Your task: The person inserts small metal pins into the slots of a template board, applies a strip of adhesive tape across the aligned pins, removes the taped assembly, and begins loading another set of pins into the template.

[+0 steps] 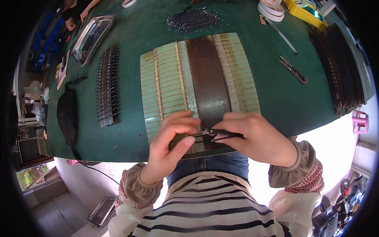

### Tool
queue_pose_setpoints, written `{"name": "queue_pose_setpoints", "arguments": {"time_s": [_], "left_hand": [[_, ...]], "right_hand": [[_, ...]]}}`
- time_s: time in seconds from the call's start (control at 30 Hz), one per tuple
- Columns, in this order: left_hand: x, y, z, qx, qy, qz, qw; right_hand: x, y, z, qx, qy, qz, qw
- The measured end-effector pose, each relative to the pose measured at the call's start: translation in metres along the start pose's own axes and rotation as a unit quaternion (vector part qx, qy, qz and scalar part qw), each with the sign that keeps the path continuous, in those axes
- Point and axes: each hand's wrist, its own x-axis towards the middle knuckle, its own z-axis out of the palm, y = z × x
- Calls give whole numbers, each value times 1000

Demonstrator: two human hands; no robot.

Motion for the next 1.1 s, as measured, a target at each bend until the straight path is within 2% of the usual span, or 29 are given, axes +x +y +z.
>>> {"name": "queue_pose_setpoints", "arguments": {"time_s": [0.17, 0.23, 0.33, 0.47, 0.53, 0.63, 0.73, 0.97, 1.1], "left_hand": [[0, -11, -3, -27, -8, 16, 999], [-2, -14, -4, -44, -1, 6, 999], [-5, -13, -2, -56, 18, -14, 998], [-7, -14, 1, -56, 32, -24, 998], [-6, -14, -1, -7, 19, 8, 1000], [-6, -4, -3, 94, 32, 24, 995], [-15, -8, -6, 167, 34, 37, 985], [-22, -15, -9, 205, 5, 66, 977], [-18, -6, 0, 302, -56, 82, 948]], "right_hand": [[1, 2, -5, 57, 30, 47, 997], [2, 15, -1, 65, 62, 17, 996], [3, 14, -2, 62, 29, 62, 996], [5, 16, 4, 90, 58, 50, 993], [6, 10, 2, 89, 56, 76, 991], [6, 18, 0, 55, 79, 61, 993], [8, 15, -6, 75, 55, 148, 985], [9, 30, 5, 26, 71, 84, 994], [8, 26, 9, -59, 87, 54, 993]]}}
